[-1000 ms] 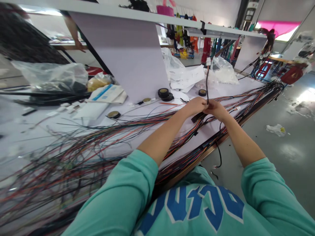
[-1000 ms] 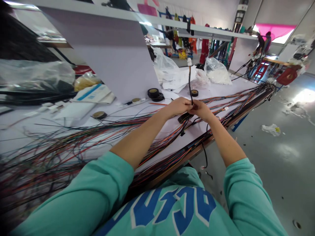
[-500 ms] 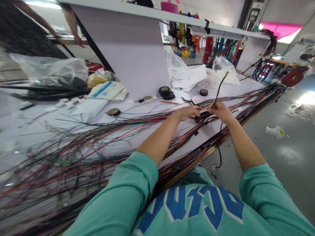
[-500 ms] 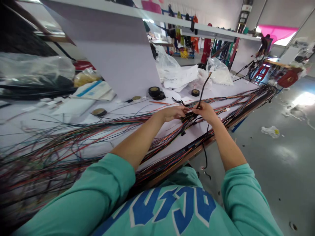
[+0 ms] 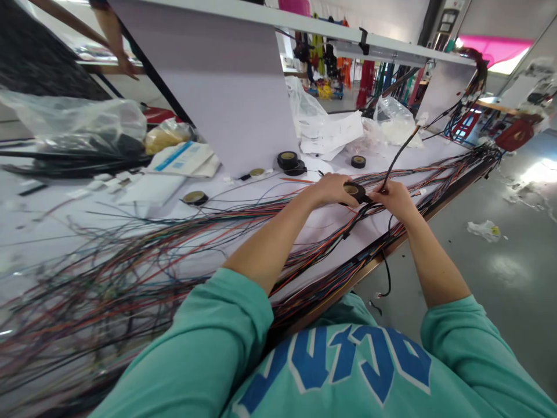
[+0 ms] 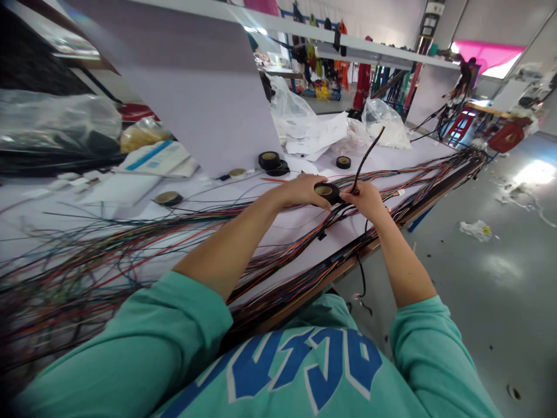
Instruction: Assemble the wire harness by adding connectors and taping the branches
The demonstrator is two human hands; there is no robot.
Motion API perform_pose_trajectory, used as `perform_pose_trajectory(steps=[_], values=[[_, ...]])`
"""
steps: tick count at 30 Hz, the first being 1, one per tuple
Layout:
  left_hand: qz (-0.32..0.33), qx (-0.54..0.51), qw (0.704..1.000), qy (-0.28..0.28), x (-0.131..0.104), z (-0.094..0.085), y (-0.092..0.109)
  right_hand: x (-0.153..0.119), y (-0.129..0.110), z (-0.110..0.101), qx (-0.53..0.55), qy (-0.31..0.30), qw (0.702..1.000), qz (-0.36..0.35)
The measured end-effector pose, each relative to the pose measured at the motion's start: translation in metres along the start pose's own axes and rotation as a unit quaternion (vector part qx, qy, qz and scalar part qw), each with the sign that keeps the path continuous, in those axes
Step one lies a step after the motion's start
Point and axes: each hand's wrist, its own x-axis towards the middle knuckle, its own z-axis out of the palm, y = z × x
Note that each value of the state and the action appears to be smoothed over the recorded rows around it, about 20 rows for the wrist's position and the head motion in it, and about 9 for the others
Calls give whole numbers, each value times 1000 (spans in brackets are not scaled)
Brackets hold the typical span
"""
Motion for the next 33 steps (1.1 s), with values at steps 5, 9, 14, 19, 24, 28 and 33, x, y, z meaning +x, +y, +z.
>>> perform_pose_trajectory(steps=[5, 9, 14, 19, 24, 28, 33], values=[[-43, 214, 968, 122, -42, 2, 48, 2, -1, 5, 31, 20, 999, 27], [19, 77, 996, 34, -66, 12, 54, 1, -1, 3, 58, -2, 998, 8], [-4, -154, 985, 80, -42, 25, 25, 1, 2, 1, 77, -24, 997, -9], [-105, -286, 953, -1, -19, 52, 20, 3, -2, 5, 101, -36, 994, -3], [-46, -200, 974, 94, -20, 63, 18, 3, -9, 7, 61, 2, 998, -13], [4, -129, 983, 127, -19, 62, 12, 3, -9, 9, -5, 33, 999, -22], [-7, -200, 971, 130, -16, 67, 9, 6, -9, 13, -53, 41, 997, -26]])
